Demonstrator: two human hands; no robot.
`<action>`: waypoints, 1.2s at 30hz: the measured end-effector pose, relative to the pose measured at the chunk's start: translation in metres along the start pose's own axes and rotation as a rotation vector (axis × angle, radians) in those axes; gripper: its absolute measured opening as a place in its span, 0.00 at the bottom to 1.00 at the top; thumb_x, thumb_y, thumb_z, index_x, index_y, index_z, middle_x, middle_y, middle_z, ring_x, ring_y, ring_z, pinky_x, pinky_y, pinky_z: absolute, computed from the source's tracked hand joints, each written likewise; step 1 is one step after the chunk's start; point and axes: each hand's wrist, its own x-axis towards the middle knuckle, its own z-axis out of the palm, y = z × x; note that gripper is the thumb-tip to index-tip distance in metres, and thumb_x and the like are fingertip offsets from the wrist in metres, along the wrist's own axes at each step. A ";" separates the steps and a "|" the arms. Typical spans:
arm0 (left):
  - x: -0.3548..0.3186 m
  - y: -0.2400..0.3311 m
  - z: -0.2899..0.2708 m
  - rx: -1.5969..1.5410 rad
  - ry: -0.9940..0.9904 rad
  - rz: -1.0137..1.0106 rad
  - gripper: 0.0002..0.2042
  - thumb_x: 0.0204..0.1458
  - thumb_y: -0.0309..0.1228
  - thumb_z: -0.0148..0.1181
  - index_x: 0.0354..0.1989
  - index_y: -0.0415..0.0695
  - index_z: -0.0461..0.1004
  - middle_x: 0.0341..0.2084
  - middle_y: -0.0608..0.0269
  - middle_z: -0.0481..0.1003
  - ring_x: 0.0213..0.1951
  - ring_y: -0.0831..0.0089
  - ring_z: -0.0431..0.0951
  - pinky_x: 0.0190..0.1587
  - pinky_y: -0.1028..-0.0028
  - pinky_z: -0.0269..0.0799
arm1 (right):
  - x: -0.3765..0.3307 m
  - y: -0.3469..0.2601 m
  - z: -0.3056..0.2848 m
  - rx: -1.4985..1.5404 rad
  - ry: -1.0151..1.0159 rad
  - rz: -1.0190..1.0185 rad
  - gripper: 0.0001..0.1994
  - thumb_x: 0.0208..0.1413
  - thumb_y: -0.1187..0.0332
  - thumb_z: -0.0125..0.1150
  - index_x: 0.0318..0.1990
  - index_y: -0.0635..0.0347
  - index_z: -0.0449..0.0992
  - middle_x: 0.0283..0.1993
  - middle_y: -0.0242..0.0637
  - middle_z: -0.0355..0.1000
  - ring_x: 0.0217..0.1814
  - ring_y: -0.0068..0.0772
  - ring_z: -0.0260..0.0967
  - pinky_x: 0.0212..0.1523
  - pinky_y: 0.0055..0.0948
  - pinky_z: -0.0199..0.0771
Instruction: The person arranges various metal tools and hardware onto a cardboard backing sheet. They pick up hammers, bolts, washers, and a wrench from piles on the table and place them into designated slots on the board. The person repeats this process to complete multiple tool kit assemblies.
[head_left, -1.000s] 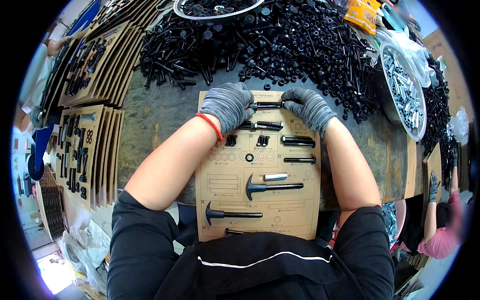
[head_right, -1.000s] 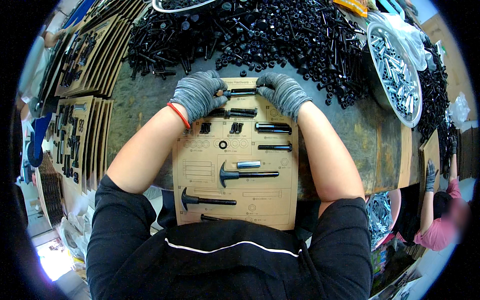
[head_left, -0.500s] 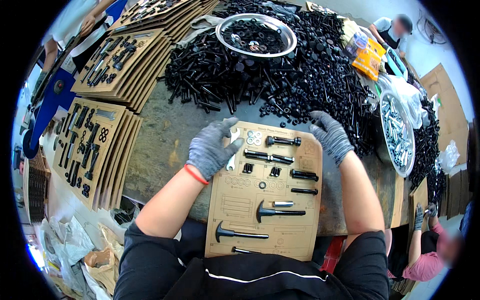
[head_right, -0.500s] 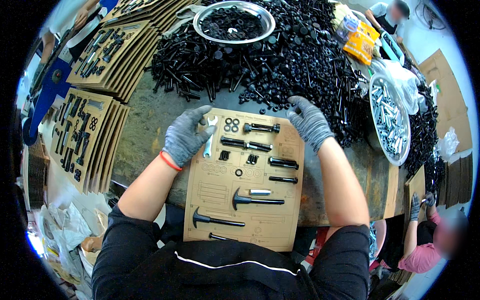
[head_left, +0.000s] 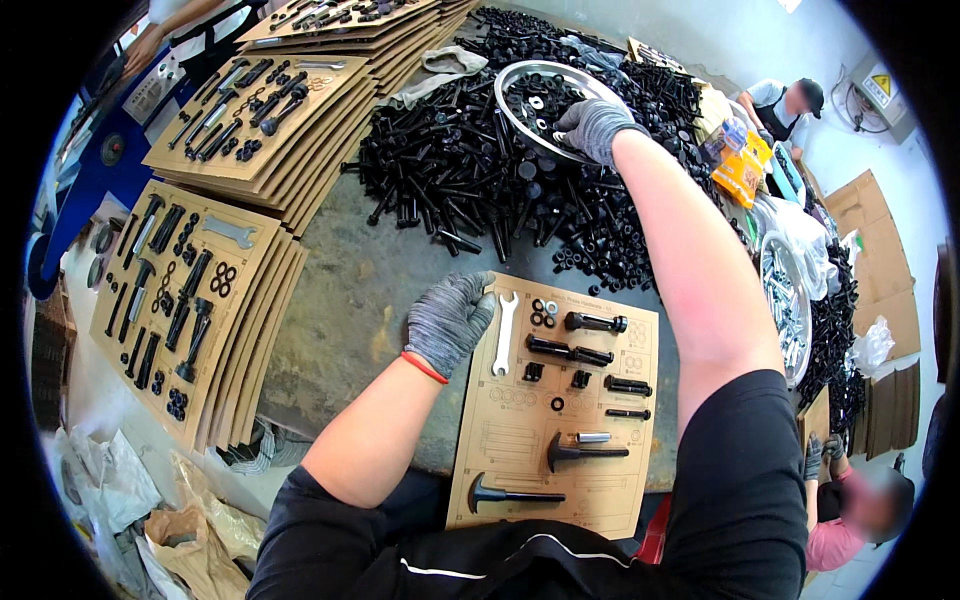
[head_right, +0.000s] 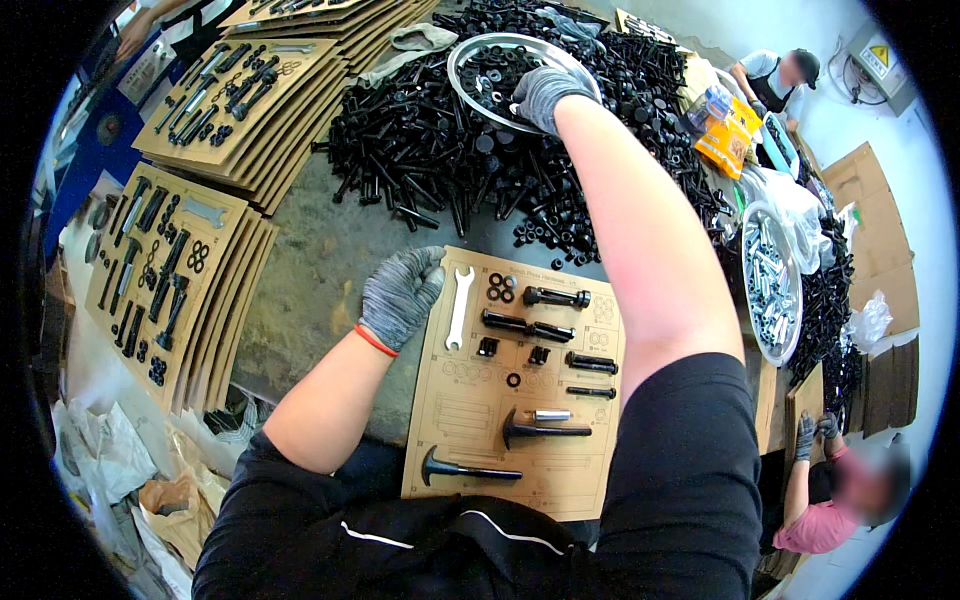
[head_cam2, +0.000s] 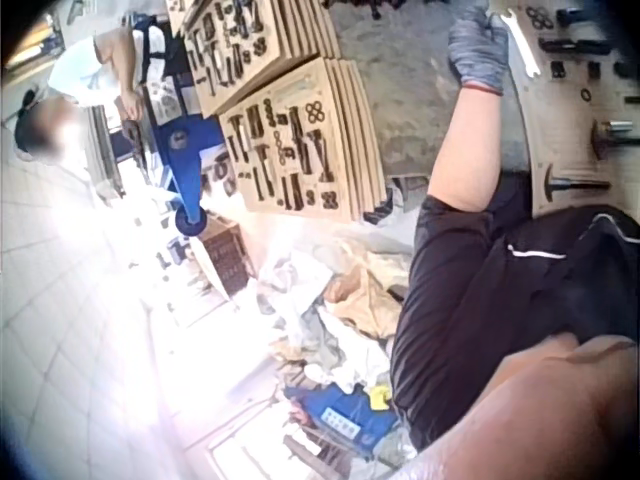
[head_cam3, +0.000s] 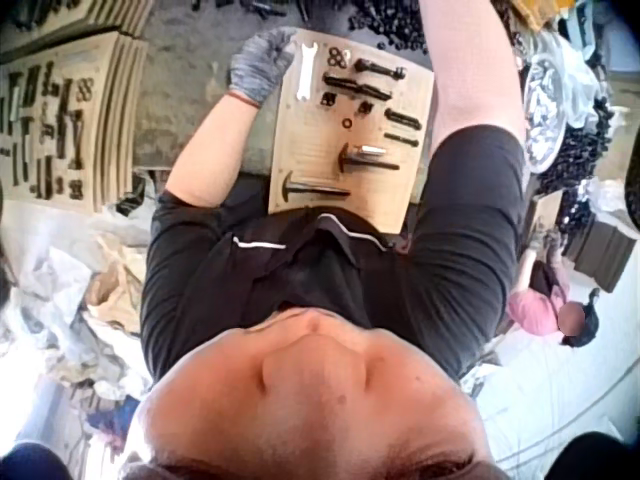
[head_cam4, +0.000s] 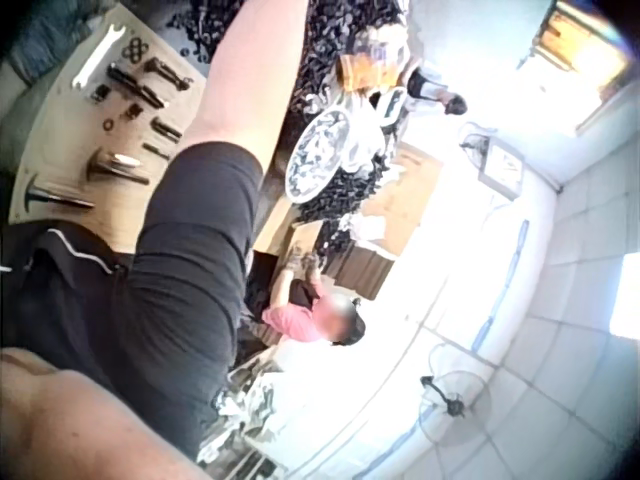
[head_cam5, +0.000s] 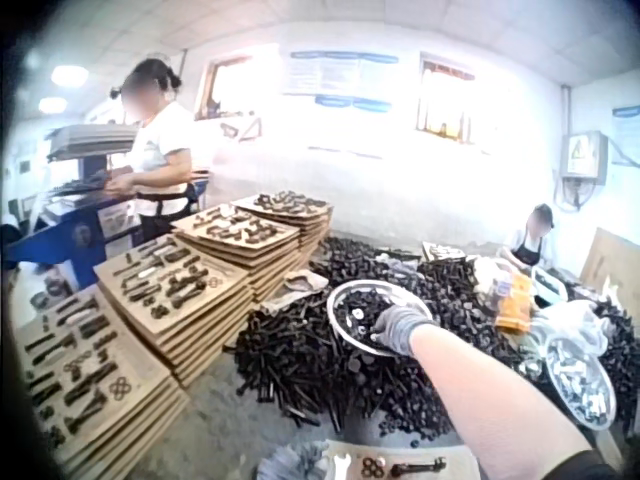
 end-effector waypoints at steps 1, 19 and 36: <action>0.002 -0.001 0.000 -0.088 -0.025 -0.065 0.13 0.53 0.25 0.61 0.47 0.37 0.75 0.40 0.54 0.77 0.38 0.70 0.79 0.42 0.74 0.76 | 0.000 -0.008 -0.001 -0.056 -0.008 0.014 0.15 0.51 0.63 0.65 0.48 0.44 0.81 0.43 0.37 0.79 0.46 0.37 0.76 0.53 0.33 0.72; 0.005 -0.006 -0.002 -0.261 -0.063 -0.103 0.13 0.54 0.23 0.59 0.48 0.39 0.74 0.43 0.57 0.76 0.40 0.73 0.78 0.44 0.74 0.75 | -0.009 -0.009 0.001 0.041 0.343 0.117 0.10 0.57 0.62 0.60 0.44 0.45 0.81 0.40 0.41 0.79 0.40 0.41 0.76 0.47 0.35 0.75; -0.063 0.088 0.014 0.322 -0.528 0.575 0.15 0.48 0.37 0.62 0.44 0.48 0.79 0.50 0.55 0.73 0.58 0.57 0.68 0.60 0.59 0.64 | -0.330 -0.010 0.155 0.374 -0.141 -0.090 0.10 0.54 0.64 0.62 0.41 0.56 0.79 0.35 0.42 0.75 0.39 0.45 0.73 0.41 0.39 0.73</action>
